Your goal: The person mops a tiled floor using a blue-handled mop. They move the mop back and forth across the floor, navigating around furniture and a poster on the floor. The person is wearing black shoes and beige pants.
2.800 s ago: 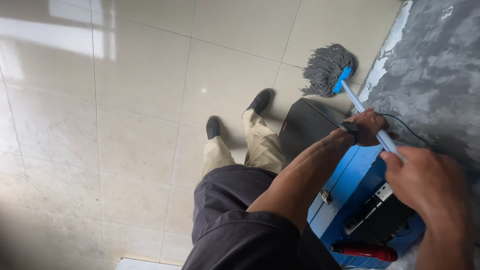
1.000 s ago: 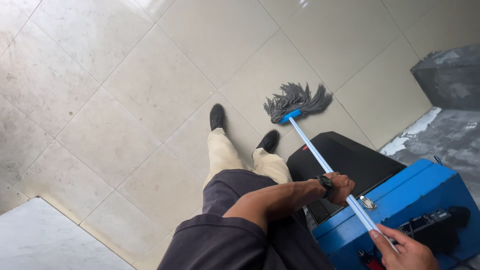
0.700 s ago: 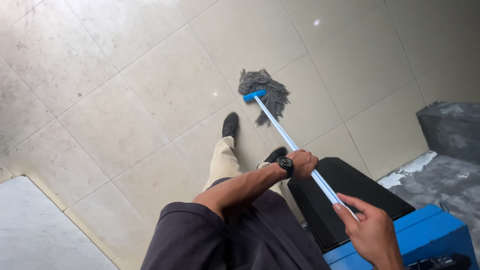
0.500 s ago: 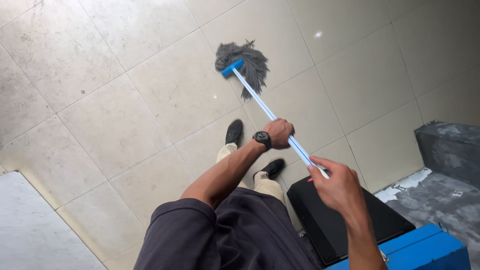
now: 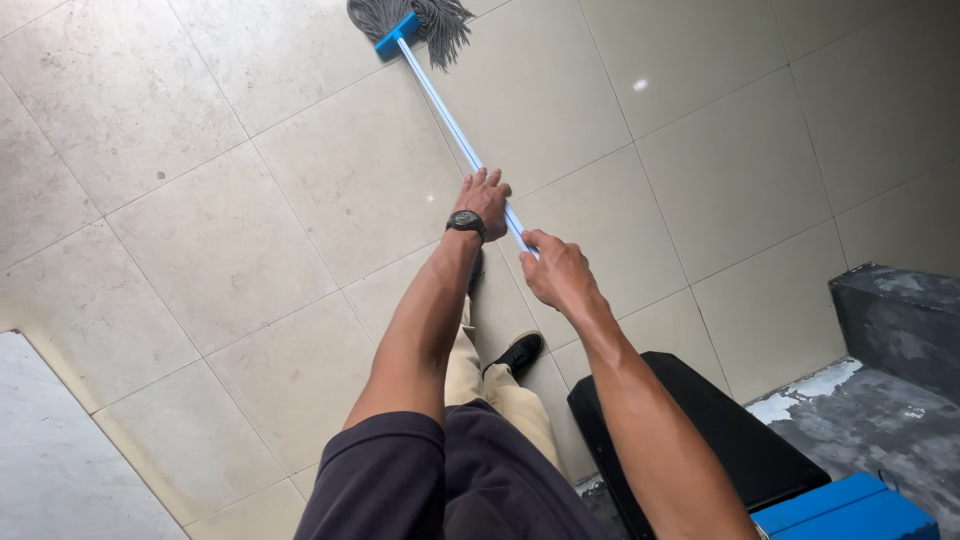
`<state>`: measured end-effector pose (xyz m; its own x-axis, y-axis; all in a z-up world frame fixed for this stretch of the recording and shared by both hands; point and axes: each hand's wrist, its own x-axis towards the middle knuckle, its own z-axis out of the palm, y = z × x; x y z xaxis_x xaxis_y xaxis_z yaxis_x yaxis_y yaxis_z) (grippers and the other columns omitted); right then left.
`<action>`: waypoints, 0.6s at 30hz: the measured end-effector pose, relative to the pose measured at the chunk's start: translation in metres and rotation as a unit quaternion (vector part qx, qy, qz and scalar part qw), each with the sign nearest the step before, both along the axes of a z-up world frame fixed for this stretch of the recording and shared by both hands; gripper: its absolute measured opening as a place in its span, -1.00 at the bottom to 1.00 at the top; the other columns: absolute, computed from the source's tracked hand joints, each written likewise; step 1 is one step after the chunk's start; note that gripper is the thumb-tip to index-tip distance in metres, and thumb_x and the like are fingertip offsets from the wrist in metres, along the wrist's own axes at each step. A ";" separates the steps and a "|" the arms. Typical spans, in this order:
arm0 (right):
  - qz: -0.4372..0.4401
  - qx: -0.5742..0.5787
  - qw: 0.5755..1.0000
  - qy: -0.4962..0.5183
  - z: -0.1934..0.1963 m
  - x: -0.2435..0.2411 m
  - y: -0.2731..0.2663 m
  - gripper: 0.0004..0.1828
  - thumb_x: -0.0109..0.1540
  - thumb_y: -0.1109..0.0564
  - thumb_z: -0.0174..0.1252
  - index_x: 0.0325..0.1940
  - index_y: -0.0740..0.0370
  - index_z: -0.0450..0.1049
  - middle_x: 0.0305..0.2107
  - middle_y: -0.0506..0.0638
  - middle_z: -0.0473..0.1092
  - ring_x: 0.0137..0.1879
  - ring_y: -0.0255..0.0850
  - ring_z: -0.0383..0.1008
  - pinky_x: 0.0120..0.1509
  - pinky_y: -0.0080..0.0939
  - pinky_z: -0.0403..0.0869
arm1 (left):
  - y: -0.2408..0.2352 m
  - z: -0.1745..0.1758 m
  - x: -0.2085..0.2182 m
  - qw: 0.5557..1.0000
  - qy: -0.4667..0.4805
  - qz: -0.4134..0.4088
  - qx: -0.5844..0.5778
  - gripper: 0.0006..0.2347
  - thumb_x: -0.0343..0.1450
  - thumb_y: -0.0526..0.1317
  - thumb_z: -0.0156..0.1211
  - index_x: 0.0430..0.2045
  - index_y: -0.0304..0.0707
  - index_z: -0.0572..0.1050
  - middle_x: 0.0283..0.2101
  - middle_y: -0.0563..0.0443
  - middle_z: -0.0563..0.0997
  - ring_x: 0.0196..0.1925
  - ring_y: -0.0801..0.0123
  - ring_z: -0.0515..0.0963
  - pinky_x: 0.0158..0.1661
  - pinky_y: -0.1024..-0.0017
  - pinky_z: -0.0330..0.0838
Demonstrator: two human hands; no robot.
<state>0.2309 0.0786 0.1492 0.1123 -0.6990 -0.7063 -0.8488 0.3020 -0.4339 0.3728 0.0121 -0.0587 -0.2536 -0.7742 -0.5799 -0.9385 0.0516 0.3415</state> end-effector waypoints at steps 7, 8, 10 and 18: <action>-0.027 0.127 0.986 0.107 0.198 -0.075 0.088 -0.49 0.37 0.08 -0.10 0.39 0.14 0.44 0.21 0.43 0.41 0.32 0.48 0.38 0.40 0.47 0.33 | 0.112 0.061 -0.148 0.985 0.076 -0.147 -0.046 -0.73 0.14 -0.01 0.14 -0.38 0.39 0.71 -0.23 0.20 0.76 0.09 0.21 0.68 0.47 0.19 0.06; -0.027 0.122 0.986 0.106 0.202 -0.101 0.103 -0.49 0.37 0.08 -0.10 0.39 0.14 0.44 0.21 0.43 0.41 0.32 0.48 0.38 0.40 0.47 0.33 | 0.128 0.088 -0.167 0.985 0.073 -0.148 -0.051 -0.73 0.14 -0.01 0.14 -0.38 0.39 0.71 -0.23 0.20 0.76 0.09 0.21 0.68 0.47 0.19 0.06; -0.041 0.242 0.935 0.255 0.212 -0.155 0.143 -0.43 0.34 -0.26 -0.05 0.48 -0.51 0.31 -0.08 0.00 0.65 -0.08 -0.01 0.61 -0.03 -0.12 0.40 | 0.174 0.144 -0.208 0.951 0.171 -0.252 0.050 -0.74 0.19 0.13 0.05 -0.64 0.08 0.57 -0.41 0.05 0.72 -0.23 0.15 0.69 0.12 0.26 0.31; -0.086 0.325 0.860 0.383 0.246 -0.214 0.248 -0.40 0.31 -0.52 -0.11 0.34 -0.43 0.49 0.11 -0.18 0.62 0.19 0.00 0.64 0.31 0.00 0.57 | 0.320 0.195 -0.308 0.885 0.334 -0.205 0.253 -0.73 0.16 0.02 0.09 -0.69 -0.22 0.47 -0.53 -0.10 0.62 -0.42 0.12 0.62 -0.33 0.30 0.45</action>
<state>0.0165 0.3266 0.3952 -0.6258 -0.0884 -0.7750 -0.7291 0.4193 0.5409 0.0652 0.3322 0.1362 -0.8697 -0.2225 -0.4406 -0.4564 0.0229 0.8895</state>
